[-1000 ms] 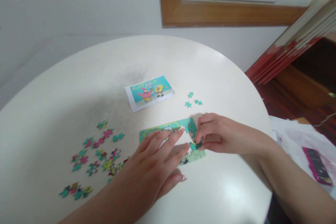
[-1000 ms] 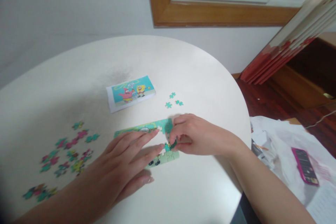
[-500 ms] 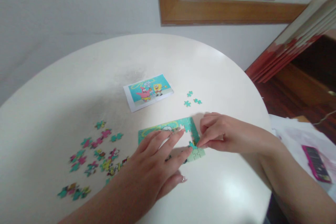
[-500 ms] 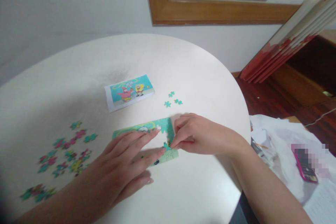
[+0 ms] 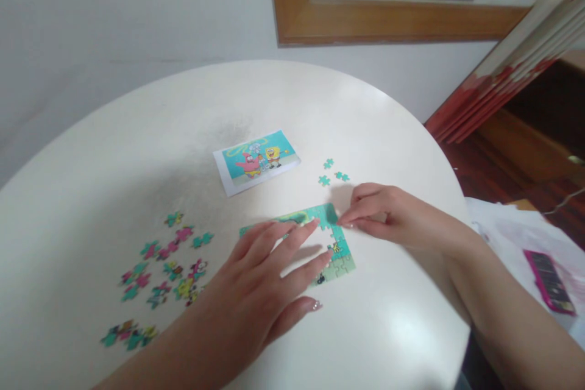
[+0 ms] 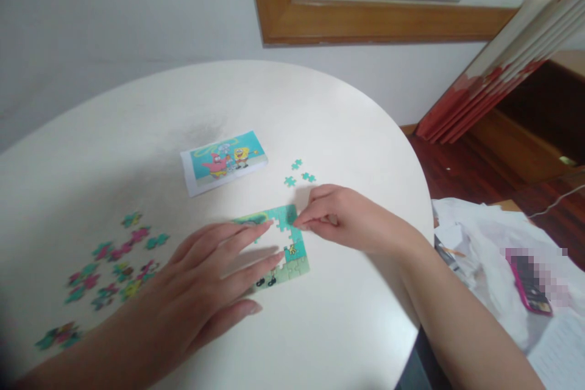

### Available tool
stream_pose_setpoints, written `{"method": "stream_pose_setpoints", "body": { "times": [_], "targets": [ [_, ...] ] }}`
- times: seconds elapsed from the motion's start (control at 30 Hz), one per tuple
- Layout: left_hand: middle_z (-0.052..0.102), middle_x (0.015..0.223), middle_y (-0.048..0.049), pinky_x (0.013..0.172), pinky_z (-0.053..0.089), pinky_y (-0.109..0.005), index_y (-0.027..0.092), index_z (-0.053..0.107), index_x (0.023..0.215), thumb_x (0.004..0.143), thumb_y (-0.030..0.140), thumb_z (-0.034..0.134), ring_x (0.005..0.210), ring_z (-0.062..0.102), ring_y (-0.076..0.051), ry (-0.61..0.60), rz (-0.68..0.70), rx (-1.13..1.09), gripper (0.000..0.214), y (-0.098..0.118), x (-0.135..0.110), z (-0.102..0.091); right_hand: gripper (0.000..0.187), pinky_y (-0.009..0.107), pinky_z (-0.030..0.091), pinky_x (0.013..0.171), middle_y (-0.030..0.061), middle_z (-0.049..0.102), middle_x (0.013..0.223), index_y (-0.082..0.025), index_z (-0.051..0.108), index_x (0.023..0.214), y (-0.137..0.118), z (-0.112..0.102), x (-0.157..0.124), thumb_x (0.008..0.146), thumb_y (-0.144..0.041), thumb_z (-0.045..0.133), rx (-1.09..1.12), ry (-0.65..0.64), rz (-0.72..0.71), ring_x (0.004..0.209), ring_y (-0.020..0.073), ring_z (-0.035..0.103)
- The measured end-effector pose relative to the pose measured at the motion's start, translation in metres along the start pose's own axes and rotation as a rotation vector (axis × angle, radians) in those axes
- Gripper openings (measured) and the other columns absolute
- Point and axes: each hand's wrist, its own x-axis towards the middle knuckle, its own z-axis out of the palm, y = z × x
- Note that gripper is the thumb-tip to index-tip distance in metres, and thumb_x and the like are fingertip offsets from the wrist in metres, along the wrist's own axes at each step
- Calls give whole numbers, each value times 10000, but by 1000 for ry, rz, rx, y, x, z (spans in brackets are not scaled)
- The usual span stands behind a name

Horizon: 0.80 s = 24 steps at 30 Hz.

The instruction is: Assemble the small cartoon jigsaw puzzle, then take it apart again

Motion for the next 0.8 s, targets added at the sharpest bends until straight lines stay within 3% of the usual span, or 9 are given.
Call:
{"method": "stream_pose_setpoints", "body": {
  "times": [0.17,0.47,0.67,0.8],
  "targets": [
    [422,1460,-66,1059,362,-459,289,529,1344,931,284,535,1296,398,-288,-4,-21,-5,413,-8,-1,-8,203,230,444,671,37,640,858,-179,722,956,8,0,1,929,-208,523,-112,125,61,750,111,574],
    [458,1444,-64,1065,347,-497,307,557,1302,927,368,542,1241,444,-287,-88,-21,-34,380,1,6,4,215,254,448,698,52,660,838,-164,718,921,14,7,6,926,-219,511,-149,112,62,751,127,581],
    [457,1447,-75,1050,355,-504,297,607,1237,920,366,552,1227,454,-293,-67,-24,-12,329,5,8,9,206,239,454,705,49,674,845,-160,720,926,16,8,7,916,-212,520,-128,155,47,766,123,598],
    [468,1424,-90,1048,373,-500,285,579,1284,918,316,555,1234,451,-295,-40,-16,-41,368,5,11,0,207,248,458,716,51,685,858,-158,718,925,17,7,7,905,-189,514,-118,175,44,768,127,605]
  ]
}}
